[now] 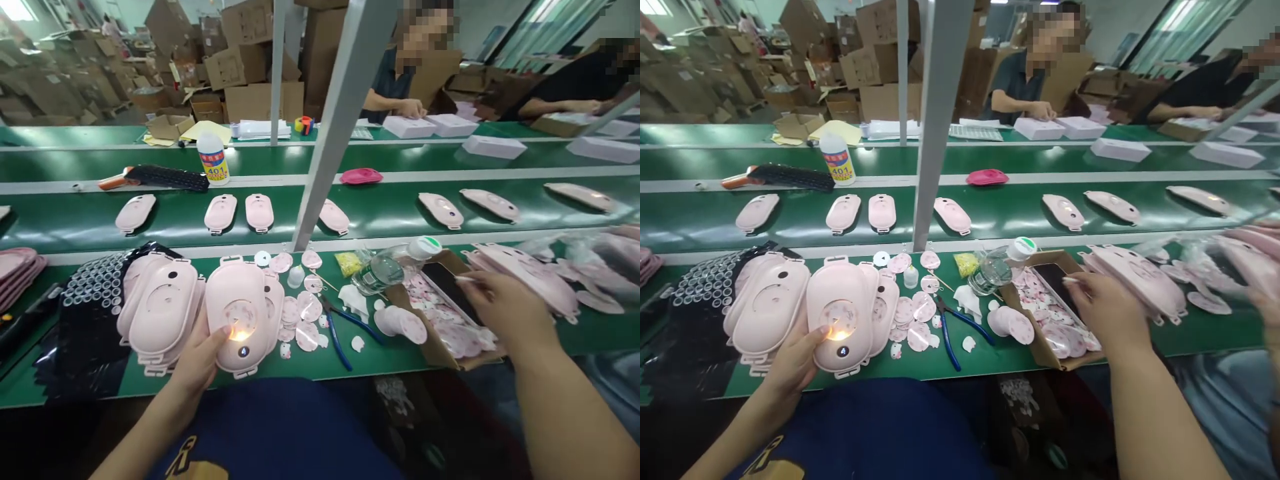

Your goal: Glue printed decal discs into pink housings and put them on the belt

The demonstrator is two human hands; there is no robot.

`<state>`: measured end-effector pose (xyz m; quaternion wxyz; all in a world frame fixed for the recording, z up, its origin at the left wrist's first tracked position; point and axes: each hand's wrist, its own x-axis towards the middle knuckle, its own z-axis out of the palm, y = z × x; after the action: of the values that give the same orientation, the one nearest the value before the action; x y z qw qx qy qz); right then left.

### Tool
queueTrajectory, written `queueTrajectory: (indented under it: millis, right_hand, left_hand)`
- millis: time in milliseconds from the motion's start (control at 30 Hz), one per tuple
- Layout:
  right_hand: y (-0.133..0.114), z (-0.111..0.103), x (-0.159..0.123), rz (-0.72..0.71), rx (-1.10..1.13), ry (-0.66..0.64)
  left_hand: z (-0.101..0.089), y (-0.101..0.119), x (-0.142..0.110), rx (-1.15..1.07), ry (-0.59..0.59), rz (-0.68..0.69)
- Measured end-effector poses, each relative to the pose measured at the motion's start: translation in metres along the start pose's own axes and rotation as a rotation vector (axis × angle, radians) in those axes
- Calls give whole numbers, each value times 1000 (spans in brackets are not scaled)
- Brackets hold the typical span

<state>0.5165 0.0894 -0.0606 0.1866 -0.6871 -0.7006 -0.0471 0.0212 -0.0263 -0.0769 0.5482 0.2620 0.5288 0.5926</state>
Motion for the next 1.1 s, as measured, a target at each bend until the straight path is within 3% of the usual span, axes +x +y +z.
queueTrajectory:
  millis: [67, 100, 167, 200, 267, 300, 367, 533, 633, 967, 1100]
  right_hand:
    - [-32, -12, -21, 115, 99, 263]
    - [-55, -17, -33, 124, 133, 353]
    - [-112, -23, -57, 49, 417, 471]
    - [-143, -24, -67, -65, 572, 373]
    - [-200, -22, -81, -319, 830, -41]
    - [-223, -18, -85, -353, 902, -174]
    - [-254, -9, -86, -358, 1031, -307]
    - [-271, 11, -85, -127, 1346, -479]
    - [-273, 13, -87, -53, 1436, -486]
    - [-284, 6, -86, -19, 1475, -437]
    - [-285, 5, -87, -97, 1446, -362]
  left_hand:
    - [4, 0, 0, -5, 5, 15]
    - [7, 0, 1, -4, -8, 17]
    - [14, -1, 0, 1, -68, 6]
    - [17, -2, -1, 0, -105, -9]
    - [23, -3, -4, -12, -164, -35]
    - [24, -3, -7, -15, -189, -42]
    - [25, -2, -12, -7, -237, -42]
    - [19, 4, -21, -2, -270, -60]
    - [18, 5, -21, -19, -243, -91]
    - [15, 6, -19, -30, -277, -102]
    - [15, 4, -20, -33, -260, -91]
